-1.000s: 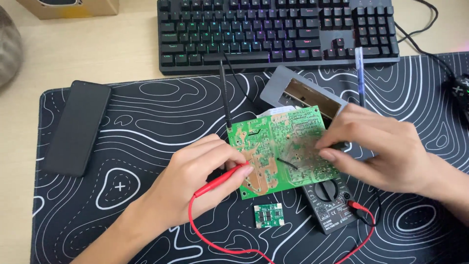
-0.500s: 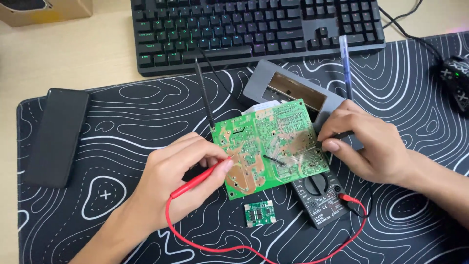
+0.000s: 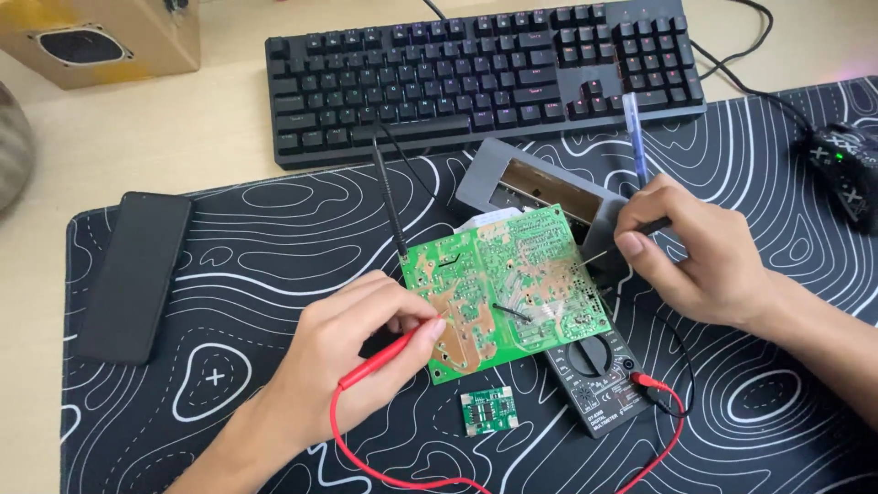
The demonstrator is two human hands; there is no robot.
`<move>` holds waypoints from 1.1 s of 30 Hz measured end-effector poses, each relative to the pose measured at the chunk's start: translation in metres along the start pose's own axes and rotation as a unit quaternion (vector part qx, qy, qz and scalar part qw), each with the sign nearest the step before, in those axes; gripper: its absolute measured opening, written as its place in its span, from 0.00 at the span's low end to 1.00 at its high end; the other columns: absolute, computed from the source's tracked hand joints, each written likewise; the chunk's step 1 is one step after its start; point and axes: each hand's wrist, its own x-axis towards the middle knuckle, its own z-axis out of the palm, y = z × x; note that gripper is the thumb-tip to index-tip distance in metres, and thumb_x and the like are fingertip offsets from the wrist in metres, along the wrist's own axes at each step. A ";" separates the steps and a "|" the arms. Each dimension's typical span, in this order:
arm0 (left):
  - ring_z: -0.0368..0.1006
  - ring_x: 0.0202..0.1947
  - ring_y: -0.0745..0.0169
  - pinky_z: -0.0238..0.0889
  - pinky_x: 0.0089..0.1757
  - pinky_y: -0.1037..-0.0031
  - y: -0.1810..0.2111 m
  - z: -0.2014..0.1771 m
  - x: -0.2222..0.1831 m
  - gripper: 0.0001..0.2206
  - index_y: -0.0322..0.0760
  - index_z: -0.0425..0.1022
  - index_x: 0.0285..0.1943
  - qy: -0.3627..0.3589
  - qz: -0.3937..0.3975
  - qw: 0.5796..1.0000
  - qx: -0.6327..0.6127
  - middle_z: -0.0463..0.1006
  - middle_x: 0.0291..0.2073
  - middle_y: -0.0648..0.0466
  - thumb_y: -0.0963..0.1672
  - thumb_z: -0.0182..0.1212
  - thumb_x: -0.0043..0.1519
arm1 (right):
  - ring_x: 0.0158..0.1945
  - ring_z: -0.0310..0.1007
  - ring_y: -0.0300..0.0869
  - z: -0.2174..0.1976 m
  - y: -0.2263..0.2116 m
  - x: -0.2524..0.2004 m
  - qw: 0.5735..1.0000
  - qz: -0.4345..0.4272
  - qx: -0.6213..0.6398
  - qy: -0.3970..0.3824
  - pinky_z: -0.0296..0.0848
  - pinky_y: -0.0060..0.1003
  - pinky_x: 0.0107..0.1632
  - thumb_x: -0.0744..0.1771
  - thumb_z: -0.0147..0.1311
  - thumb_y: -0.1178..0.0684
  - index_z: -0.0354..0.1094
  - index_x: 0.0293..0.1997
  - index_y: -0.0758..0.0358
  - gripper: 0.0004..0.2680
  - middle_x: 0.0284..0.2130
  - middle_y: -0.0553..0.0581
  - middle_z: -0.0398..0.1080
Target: Using a multimeter probe to test electrical components and traces on a green circuit board.
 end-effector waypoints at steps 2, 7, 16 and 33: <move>0.72 0.32 0.64 0.70 0.39 0.75 0.003 0.002 0.000 0.05 0.36 0.81 0.41 -0.003 0.004 1.000 -0.004 0.79 0.30 0.56 0.39 0.68 0.71 | 0.40 0.73 0.45 0.000 0.000 0.000 1.000 -0.005 -0.001 0.002 0.74 0.37 0.48 0.76 0.49 0.56 0.68 0.48 0.64 0.05 0.40 0.56 0.73; 0.71 0.31 0.61 0.69 0.40 0.73 0.007 0.006 0.001 0.04 0.35 0.79 0.42 -0.010 0.031 0.999 -0.005 0.78 0.29 0.55 0.39 0.68 0.71 | 0.40 0.73 0.45 0.002 -0.004 0.000 1.000 -0.026 -0.004 0.002 0.73 0.37 0.47 0.76 0.49 0.55 0.68 0.49 0.63 0.05 0.39 0.55 0.73; 0.70 0.32 0.63 0.69 0.39 0.74 0.002 0.003 0.001 0.05 0.36 0.80 0.41 0.000 0.019 1.000 0.004 0.78 0.30 0.56 0.39 0.66 0.71 | 0.32 0.71 0.44 0.008 -0.015 0.005 0.989 -0.148 0.028 -0.010 0.72 0.46 0.54 0.74 0.53 0.56 0.64 0.51 0.63 0.04 0.35 0.52 0.72; 0.70 0.31 0.63 0.70 0.38 0.75 0.004 0.006 0.000 0.04 0.35 0.80 0.41 0.018 0.023 0.999 0.016 0.78 0.29 0.55 0.38 0.67 0.71 | 0.52 0.84 0.43 -0.001 -0.027 0.014 0.996 -0.057 0.059 -0.026 0.82 0.37 0.58 0.73 0.56 0.58 0.65 0.55 0.62 0.06 0.45 0.53 0.83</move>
